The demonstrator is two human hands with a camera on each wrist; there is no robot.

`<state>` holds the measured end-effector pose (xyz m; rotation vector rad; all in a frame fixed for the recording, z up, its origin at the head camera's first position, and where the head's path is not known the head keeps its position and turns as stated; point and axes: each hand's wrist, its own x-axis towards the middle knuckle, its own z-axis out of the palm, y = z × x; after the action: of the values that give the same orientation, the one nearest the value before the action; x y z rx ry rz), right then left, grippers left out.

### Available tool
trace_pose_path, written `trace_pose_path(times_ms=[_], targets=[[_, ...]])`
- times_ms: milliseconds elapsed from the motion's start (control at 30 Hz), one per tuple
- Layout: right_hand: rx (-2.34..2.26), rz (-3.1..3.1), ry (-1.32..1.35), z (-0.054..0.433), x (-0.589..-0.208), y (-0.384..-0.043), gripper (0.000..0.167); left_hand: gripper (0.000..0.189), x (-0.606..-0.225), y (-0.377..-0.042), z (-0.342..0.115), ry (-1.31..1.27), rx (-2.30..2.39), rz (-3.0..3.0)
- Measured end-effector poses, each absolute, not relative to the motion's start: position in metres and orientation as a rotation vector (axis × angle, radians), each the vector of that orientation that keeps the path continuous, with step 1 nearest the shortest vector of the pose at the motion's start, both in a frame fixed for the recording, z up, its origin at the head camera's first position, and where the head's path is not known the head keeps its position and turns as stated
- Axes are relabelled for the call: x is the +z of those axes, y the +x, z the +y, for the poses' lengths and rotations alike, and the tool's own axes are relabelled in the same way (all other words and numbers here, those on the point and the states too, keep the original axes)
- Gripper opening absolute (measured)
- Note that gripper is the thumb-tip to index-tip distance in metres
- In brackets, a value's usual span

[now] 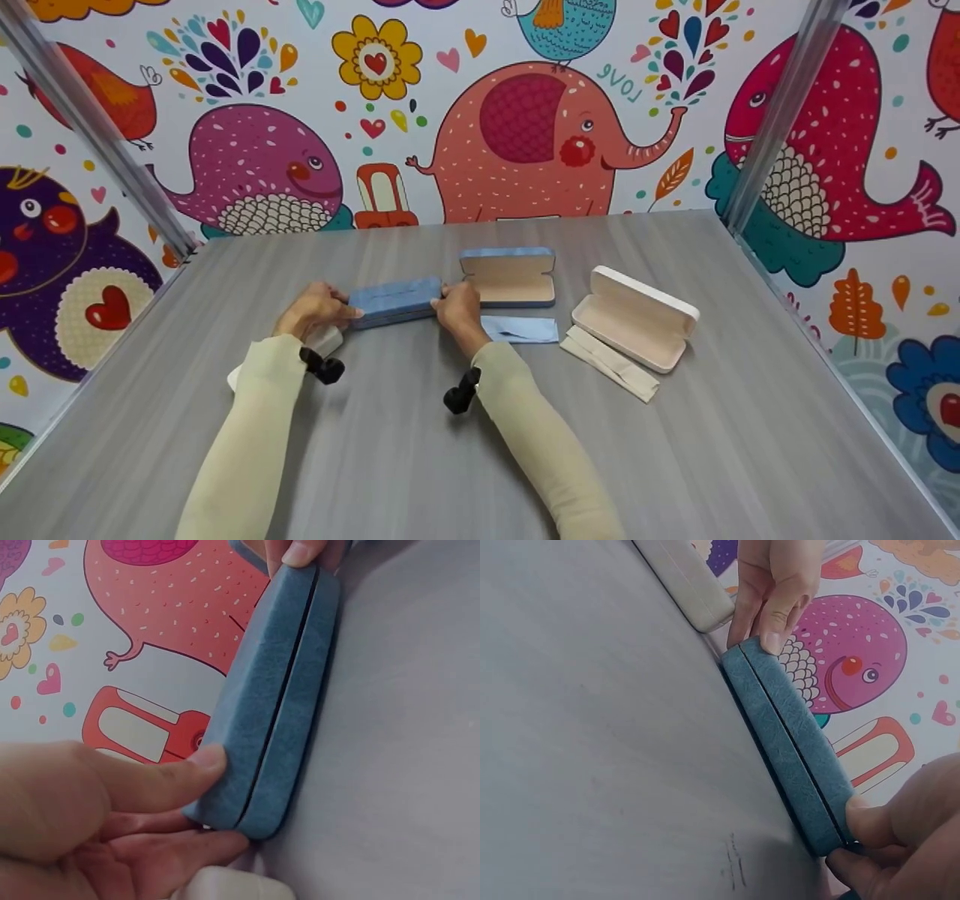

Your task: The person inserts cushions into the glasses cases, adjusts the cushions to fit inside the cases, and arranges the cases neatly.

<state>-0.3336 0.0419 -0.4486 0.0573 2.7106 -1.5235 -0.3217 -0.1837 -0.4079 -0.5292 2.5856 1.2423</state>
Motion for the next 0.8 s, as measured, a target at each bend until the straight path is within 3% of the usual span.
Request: trace_pose_path(times_ms=[500, 800], targets=[[-1.535, 2.631, 0.051, 0.043, -0.444, -0.332, 0.046, 0.034, -0.406, -0.319, -0.180, -0.453, 1.226, 2.625], [-1.602, 2.421, 0.044, 0.057, -0.423, -0.327, 0.050, 0.060, -0.396, -0.310, -0.175, -0.391, 1.314, 2.655]])
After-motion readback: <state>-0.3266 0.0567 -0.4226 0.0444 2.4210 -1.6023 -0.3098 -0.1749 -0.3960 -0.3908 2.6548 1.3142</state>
